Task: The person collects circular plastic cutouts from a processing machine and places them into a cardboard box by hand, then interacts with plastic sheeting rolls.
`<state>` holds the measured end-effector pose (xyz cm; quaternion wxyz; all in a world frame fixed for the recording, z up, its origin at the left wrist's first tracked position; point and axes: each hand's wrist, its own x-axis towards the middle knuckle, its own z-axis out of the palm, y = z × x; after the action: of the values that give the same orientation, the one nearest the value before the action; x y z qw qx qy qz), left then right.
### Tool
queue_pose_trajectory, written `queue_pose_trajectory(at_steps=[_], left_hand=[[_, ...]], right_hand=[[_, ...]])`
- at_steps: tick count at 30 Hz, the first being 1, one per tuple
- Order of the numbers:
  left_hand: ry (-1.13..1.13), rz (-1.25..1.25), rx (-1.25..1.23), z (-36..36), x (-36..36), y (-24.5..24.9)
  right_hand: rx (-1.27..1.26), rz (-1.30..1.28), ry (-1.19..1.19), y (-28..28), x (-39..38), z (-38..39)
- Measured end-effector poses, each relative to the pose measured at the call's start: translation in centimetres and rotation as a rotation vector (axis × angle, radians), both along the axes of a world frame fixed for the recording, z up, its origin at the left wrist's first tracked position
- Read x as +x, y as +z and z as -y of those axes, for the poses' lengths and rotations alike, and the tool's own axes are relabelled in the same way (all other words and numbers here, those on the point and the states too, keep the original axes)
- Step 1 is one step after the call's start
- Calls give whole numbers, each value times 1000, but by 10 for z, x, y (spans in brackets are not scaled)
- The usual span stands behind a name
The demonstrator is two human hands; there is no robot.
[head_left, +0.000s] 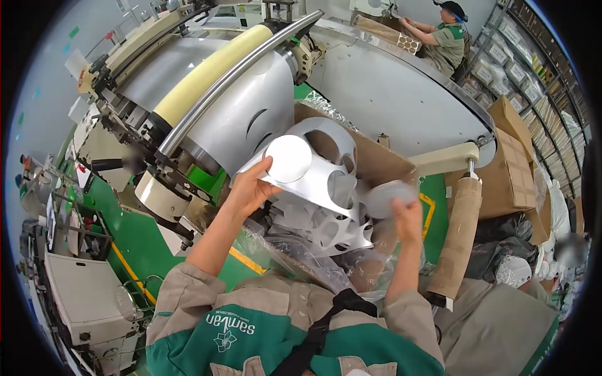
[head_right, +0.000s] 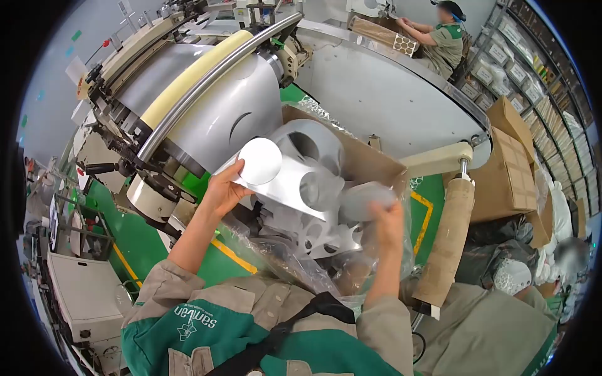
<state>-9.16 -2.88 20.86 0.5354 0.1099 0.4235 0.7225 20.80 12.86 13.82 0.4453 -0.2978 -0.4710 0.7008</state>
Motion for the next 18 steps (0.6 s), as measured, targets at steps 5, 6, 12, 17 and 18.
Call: queue_pose_trajectory(at_steps=[5, 6, 12, 17, 18], left_hand=[[-225, -82, 13, -17, 16, 15], [-262, -55, 40, -25, 17, 19], [-492, -70, 300, -63, 2, 63], [-267, 1, 328, -109, -8, 92], [-270, -27, 336, -117, -6, 100]], right_hand=[[173, -51, 187, 99, -55, 1], [242, 58, 249, 106, -72, -4], [-39, -193, 177, 87, -79, -53], [-144, -327, 22, 67, -26, -2], [-2, -99, 90, 47, -20, 10]])
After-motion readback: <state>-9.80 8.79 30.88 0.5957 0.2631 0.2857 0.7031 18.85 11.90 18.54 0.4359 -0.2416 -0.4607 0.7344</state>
